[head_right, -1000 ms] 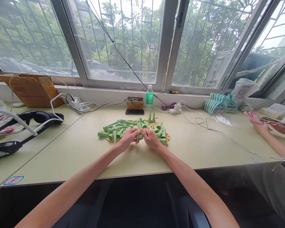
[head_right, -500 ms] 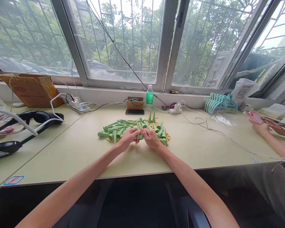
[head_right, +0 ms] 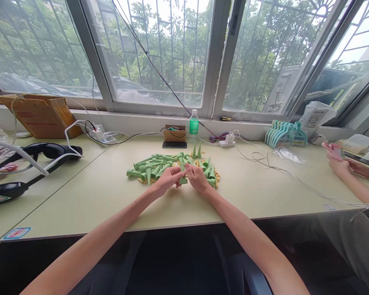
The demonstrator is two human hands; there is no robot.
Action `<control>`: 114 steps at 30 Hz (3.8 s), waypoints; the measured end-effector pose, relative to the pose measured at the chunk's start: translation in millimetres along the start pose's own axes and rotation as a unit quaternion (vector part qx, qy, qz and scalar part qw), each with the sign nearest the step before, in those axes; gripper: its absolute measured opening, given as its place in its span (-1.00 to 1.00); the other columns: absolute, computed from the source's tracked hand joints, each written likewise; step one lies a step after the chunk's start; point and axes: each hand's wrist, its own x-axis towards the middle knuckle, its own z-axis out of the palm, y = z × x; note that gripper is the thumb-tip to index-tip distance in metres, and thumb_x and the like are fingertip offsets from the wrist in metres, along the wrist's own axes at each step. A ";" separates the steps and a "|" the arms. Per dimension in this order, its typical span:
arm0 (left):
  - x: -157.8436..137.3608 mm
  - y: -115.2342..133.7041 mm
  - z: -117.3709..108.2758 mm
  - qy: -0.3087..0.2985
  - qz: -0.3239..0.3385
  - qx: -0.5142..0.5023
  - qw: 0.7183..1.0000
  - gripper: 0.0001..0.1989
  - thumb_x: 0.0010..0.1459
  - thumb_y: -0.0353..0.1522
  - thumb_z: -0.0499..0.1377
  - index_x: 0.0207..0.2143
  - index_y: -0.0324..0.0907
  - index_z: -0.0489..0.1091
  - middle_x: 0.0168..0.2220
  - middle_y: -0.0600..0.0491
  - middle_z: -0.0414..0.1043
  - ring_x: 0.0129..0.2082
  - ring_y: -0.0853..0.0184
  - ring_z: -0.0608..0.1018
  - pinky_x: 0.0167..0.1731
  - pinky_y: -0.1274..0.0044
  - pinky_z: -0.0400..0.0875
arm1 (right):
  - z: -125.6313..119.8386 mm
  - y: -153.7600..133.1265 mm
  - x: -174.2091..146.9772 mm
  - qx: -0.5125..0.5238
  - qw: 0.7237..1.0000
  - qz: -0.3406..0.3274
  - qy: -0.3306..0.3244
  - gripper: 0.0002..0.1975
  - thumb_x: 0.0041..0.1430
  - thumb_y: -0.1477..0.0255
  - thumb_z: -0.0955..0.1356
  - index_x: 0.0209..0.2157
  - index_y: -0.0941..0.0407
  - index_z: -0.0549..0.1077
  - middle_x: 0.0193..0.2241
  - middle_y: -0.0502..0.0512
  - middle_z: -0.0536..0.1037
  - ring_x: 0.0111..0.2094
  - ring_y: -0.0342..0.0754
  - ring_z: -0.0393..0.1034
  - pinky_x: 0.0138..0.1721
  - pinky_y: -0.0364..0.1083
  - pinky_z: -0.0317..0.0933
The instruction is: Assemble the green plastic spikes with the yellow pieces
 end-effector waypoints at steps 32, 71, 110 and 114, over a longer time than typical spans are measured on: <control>-0.7 -14.8 3.8 -0.057 0.157 0.200 0.966 -0.59 0.10 -0.11 0.16 -0.60 -0.21 0.19 -0.61 0.15 0.20 -0.59 0.47 0.28 -0.58 0.61 0.19 | 0.9 0.7 0.4 0.011 0.996 0.031 0.086 -0.46 0.36 0.09 0.07 -0.64 0.07 0.12 -0.72 -0.07 0.18 -0.65 -0.13 0.09 -0.55 -0.11 0.02; -6.7 -13.7 12.6 -0.031 0.270 0.335 0.902 -0.74 0.16 -0.32 0.12 -0.55 -0.18 0.20 -0.52 0.12 0.29 -0.50 0.41 0.29 -0.46 0.57 0.16 | 0.6 -5.1 1.9 0.262 0.943 0.174 0.112 -0.51 0.25 0.04 0.19 -0.61 0.07 0.21 -0.72 -0.09 0.14 -0.73 -0.20 -0.06 -0.73 -0.14 -0.17; -8.3 -12.0 18.9 -0.003 0.213 0.292 0.932 -0.95 0.07 -0.41 0.14 -0.45 -0.18 0.31 -0.63 0.20 0.21 -0.60 0.46 0.25 -0.51 0.60 0.12 | 1.1 -1.4 5.9 0.387 0.895 0.194 0.108 -0.51 0.20 -0.01 0.21 -0.59 0.09 0.20 -0.77 -0.12 0.15 -0.76 -0.23 -0.07 -0.76 -0.19 -0.16; -7.9 -12.0 18.8 0.006 0.206 0.283 0.937 -0.89 0.06 -0.39 0.14 -0.49 -0.18 0.25 -0.63 0.21 0.19 -0.60 0.47 0.22 -0.53 0.60 0.11 | -0.1 -1.9 6.6 0.405 0.885 0.200 0.110 -0.49 0.21 -0.02 0.21 -0.60 0.09 0.20 -0.79 -0.14 0.11 -0.78 -0.25 -0.08 -0.76 -0.21 -0.17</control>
